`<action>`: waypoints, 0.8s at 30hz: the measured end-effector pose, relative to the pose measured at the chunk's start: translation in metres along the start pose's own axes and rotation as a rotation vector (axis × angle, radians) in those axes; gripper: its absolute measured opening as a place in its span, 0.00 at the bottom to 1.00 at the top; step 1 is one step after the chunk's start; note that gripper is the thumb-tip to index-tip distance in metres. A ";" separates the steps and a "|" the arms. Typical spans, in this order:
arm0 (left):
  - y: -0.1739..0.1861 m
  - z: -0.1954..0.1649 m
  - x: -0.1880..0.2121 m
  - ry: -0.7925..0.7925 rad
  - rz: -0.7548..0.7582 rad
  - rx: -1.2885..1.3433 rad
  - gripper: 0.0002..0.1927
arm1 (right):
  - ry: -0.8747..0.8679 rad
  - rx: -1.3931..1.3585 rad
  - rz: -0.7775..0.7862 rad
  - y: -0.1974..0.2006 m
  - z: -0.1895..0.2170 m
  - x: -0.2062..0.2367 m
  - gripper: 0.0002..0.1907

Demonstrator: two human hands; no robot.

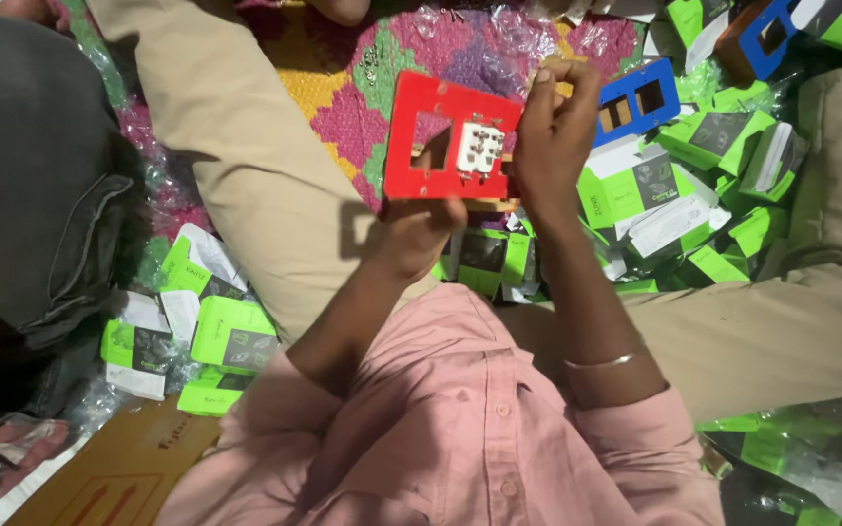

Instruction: The person sits on the floor assembling electrical switch plates, fitting white switch and socket modules into colored plastic faceplates and tightening them with a small hand tool. They handle modules one at a time from piles of parts and set assembled plates aside.

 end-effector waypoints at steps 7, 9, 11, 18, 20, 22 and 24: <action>0.023 0.007 -0.014 -0.123 -0.515 -0.200 0.26 | -0.318 -0.230 -0.018 -0.018 -0.020 0.029 0.08; 0.017 -0.003 -0.022 -0.074 -0.456 -0.079 0.29 | -0.444 -0.387 0.055 -0.024 -0.027 0.036 0.07; 0.009 -0.013 -0.029 -0.022 -0.368 0.012 0.30 | -0.353 -0.281 0.063 -0.023 -0.019 0.039 0.07; 0.009 -0.025 -0.029 0.033 -0.370 -0.014 0.26 | -0.070 -0.156 0.201 -0.007 0.006 0.046 0.04; 0.009 -0.022 -0.026 0.065 -0.339 -0.069 0.27 | 0.094 -0.063 0.239 -0.001 0.025 0.053 0.03; 0.010 -0.019 -0.025 0.079 -0.327 -0.134 0.27 | 0.212 0.029 0.270 0.000 0.041 0.056 0.03; 0.011 -0.016 -0.023 0.077 -0.350 -0.219 0.26 | 0.273 0.112 0.304 -0.004 0.052 0.060 0.04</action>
Point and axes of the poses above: each hand's wrist, its own x-axis away from the middle knuckle, its own y-axis out of the back of the hand, z = x × y, the point moved 8 cm from there along -x, towards the middle knuckle, and after that the axes turned 9 degrees about -y, right-handed, at the moved point
